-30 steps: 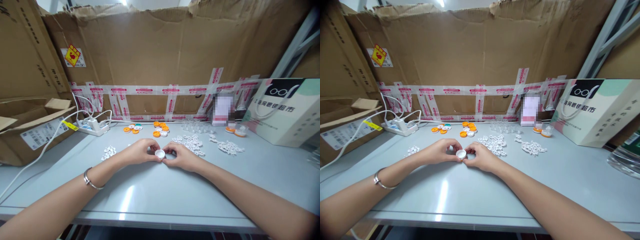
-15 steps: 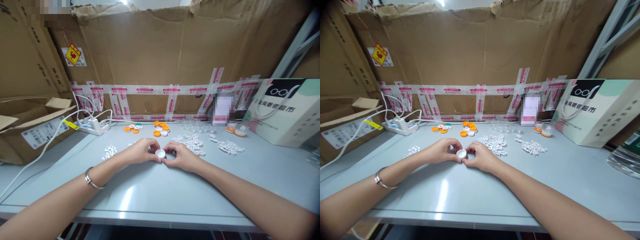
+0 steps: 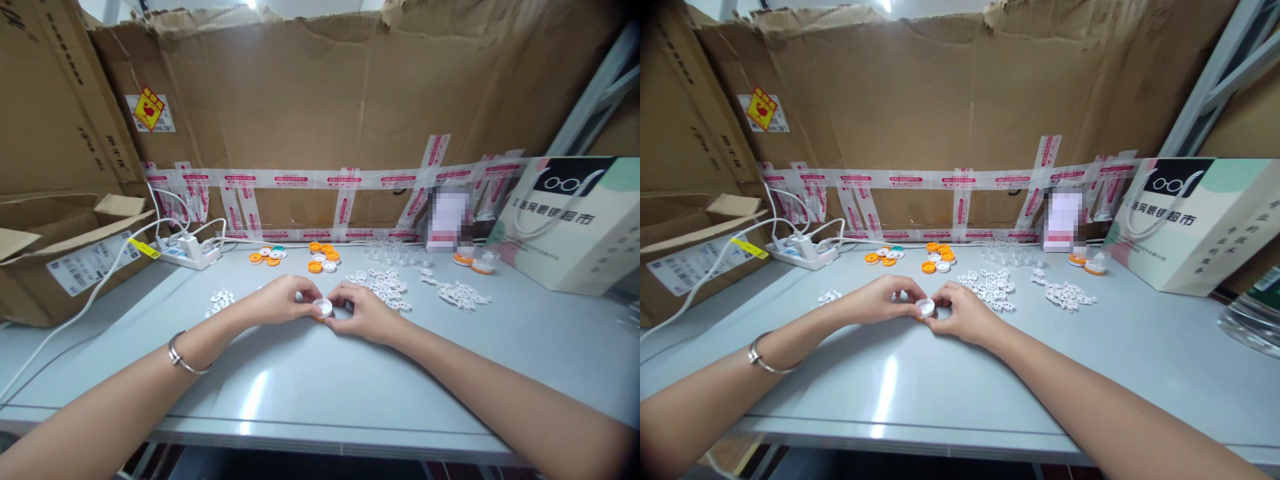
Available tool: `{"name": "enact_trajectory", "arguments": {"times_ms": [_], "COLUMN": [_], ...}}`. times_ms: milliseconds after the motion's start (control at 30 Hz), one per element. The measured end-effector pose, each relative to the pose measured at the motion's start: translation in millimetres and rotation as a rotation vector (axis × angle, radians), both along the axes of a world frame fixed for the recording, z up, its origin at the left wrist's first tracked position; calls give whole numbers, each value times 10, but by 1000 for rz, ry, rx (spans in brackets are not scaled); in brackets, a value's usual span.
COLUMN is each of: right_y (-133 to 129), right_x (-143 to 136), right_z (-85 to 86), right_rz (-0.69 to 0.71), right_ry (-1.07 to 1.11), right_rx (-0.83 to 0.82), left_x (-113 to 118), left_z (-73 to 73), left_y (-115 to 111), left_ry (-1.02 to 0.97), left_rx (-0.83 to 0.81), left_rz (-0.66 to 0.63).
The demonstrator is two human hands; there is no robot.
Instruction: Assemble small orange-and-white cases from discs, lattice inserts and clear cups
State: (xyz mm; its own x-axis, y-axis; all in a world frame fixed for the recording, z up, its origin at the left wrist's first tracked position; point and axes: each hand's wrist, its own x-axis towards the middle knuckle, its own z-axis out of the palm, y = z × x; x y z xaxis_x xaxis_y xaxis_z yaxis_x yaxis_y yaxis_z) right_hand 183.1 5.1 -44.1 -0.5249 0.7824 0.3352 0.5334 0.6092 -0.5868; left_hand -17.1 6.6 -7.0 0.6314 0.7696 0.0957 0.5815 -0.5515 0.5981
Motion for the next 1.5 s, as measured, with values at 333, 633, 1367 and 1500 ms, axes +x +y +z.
{"name": "enact_trajectory", "arguments": {"times_ms": [333, 633, 1367, 1500], "right_y": [-16, -27, 24, 16], "right_x": [-31, -15, 53, 51], "right_z": [28, 64, 102, 80], "right_rz": [-38, -45, 7, 1], "right_ry": [-41, -40, 7, -2], "right_rx": [12, -76, -170, -151], "left_x": [90, 89, -10, 0], "left_z": [-2, -42, -43, -20], "left_y": [-84, -85, -14, -29], "left_ry": [116, 44, -19, -1], "left_rx": [143, 91, 49, 55], "left_rz": [137, 191, -34, -43]}}
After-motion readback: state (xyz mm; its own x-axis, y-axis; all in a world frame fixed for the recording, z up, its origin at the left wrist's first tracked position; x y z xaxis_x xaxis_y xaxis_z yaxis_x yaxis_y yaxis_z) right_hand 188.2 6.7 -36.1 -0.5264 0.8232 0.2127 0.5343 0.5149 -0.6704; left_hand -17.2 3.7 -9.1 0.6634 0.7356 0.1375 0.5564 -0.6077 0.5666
